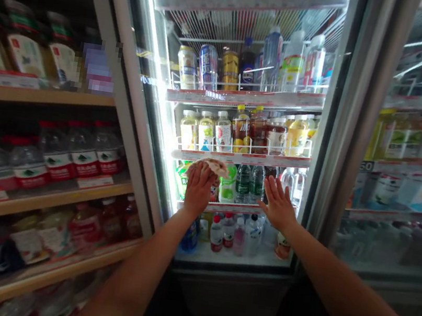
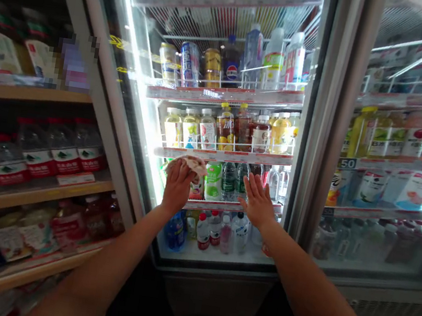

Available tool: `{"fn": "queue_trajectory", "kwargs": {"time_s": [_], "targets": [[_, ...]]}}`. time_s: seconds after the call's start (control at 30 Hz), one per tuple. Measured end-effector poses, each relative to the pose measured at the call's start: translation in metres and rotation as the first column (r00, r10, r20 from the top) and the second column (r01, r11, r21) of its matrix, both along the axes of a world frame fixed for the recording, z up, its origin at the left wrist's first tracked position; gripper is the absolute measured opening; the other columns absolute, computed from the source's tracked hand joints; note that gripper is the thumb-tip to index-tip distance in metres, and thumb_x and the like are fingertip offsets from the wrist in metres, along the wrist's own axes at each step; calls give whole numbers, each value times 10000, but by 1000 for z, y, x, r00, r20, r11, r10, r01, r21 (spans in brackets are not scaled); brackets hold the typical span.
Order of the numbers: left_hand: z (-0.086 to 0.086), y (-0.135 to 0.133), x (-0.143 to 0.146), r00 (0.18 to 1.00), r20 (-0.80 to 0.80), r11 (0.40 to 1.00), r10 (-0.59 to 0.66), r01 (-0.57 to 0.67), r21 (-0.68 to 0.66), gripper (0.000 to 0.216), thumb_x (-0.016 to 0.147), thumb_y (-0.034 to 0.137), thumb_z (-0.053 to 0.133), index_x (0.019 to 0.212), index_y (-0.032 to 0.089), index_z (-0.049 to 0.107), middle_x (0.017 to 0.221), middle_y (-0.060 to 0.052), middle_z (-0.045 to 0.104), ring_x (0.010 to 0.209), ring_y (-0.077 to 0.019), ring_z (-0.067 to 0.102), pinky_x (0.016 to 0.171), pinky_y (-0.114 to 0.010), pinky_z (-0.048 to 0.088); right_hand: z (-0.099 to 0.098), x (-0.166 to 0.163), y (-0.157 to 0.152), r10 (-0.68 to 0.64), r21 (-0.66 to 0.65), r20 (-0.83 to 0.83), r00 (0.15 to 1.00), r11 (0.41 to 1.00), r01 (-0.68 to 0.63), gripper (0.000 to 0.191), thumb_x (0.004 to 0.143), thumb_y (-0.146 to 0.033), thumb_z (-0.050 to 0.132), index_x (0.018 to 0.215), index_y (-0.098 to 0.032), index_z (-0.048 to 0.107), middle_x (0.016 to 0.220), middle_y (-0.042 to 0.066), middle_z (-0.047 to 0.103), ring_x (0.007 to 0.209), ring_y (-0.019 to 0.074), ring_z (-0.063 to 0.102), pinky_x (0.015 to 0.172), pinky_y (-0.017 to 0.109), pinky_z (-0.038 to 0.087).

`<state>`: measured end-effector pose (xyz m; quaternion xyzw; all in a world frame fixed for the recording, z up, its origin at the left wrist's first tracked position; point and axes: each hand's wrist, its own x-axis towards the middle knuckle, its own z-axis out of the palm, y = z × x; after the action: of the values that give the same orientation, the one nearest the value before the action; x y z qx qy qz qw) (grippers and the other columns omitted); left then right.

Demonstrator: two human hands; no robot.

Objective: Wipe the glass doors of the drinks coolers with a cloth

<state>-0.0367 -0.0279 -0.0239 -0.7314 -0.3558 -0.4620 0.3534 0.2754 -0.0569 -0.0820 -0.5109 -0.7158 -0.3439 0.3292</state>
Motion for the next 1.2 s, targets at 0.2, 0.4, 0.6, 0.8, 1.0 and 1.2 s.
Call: {"fn": "queue_trajectory", "kwargs": {"time_s": [0.2, 0.4, 0.6, 0.8, 1.0, 1.2], "targets": [[37, 4, -4, 994, 108, 1000, -7, 4, 31, 522, 955, 144, 385, 1459, 238, 483, 1557, -70, 449, 1532, -216, 236, 1267, -525, 222, -1, 1, -1, 3, -25, -8, 1000, 1000, -3, 885, 996, -489, 453, 1583, -255, -168, 1684, 96, 123, 1554, 299, 141, 1218, 601, 246], [8, -5, -8, 984, 143, 994, -102, 97, 42, 538, 945, 136, 348, 1467, 200, 463, 1472, -100, 546, 1519, -201, 271, 1253, -503, 255, -2, 0, -3, -8, -68, -24, 1000, 998, 7, 888, 994, -488, 452, 1581, -266, -177, 1692, 76, 74, 1558, 308, 113, 1222, 615, 223], [-2, -6, -16, 977, 186, 994, -107, 102, 36, 487, 941, 151, 398, 1403, 211, 538, 1301, -100, 666, 1329, -211, 525, 1153, -445, 396, -2, 0, -3, -18, -68, -20, 1000, 998, 17, 913, 989, -492, 471, 1577, -267, -189, 1690, 77, 90, 1561, 296, 106, 1226, 607, 221], [31, -15, -18, 956, 267, 992, -124, 114, 53, 378, 942, 140, 390, 1151, 215, 695, 1189, -73, 687, 1190, -194, 585, 1083, -393, 454, -1, -2, -7, -23, -65, -30, 999, 998, 22, 897, 994, -459, 470, 1582, -263, -179, 1689, 79, 94, 1558, 307, 120, 1224, 615, 214], [43, -17, -26, 923, 358, 985, -144, 99, 139, 273, 967, 202, 459, 950, 231, 730, 1216, -71, 640, 1234, -217, 556, 1073, -442, 467, -1, -3, -6, -32, -88, -24, 999, 996, 30, 915, 993, -477, 464, 1561, -267, -220, 1694, 77, 36, 1560, 307, 106, 1219, 610, 221], [15, -10, -9, 982, 151, 991, -112, 99, 86, 388, 944, 186, 493, 1318, 211, 596, 1497, -124, 478, 1511, -287, 280, 1213, -544, 333, -3, -5, -7, -30, -83, -45, 999, 996, 26, 885, 1003, -484, 440, 1567, -274, -208, 1696, 73, 42, 1561, 305, 102, 1230, 609, 184]]}}
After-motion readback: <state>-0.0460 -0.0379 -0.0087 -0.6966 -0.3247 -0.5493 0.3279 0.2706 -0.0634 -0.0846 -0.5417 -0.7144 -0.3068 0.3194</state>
